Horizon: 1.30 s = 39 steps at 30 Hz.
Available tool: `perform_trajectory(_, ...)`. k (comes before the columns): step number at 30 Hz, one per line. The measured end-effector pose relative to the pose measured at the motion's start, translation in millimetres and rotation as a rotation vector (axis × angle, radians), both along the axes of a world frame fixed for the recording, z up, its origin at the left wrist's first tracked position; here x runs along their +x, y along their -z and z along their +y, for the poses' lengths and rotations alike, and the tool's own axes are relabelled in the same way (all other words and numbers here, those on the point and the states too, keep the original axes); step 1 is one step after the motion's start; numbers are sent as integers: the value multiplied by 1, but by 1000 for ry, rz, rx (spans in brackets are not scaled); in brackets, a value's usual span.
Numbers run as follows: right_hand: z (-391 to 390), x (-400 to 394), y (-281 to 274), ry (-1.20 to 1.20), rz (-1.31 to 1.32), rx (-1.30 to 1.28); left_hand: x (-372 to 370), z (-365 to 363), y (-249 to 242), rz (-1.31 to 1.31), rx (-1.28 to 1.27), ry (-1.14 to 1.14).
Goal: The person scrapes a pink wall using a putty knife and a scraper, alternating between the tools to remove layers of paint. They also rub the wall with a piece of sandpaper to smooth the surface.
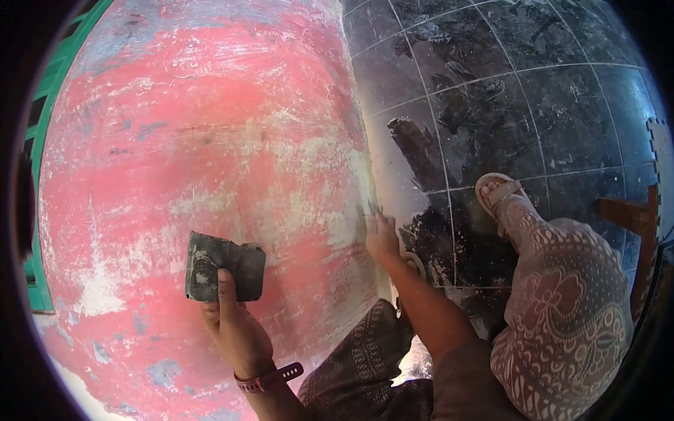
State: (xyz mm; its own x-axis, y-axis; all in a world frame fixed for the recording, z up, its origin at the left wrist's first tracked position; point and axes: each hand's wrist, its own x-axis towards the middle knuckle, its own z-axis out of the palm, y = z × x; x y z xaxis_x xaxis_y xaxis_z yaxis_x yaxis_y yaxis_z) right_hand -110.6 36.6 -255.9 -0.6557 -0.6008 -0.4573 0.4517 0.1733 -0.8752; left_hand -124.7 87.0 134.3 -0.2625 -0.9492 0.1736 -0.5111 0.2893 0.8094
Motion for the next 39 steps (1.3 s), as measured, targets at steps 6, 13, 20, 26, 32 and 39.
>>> perform_trajectory(6,-1,35,22,-246,232,143,37,-45,57,-315,110,-31)
perform_trajectory(13,-32,25,37,-155,295,161,45,-61,63,-313,76,4)
perform_trajectory(20,-24,15,26,-154,329,40,29,-64,65,-237,65,54)
perform_trajectory(26,-64,-12,57,-120,219,164,28,-57,64,-270,128,20)
perform_trajectory(32,-11,24,23,-303,145,99,22,-66,69,-273,136,60)
perform_trajectory(39,-36,-9,28,-358,-35,282,29,-69,75,-351,174,5)
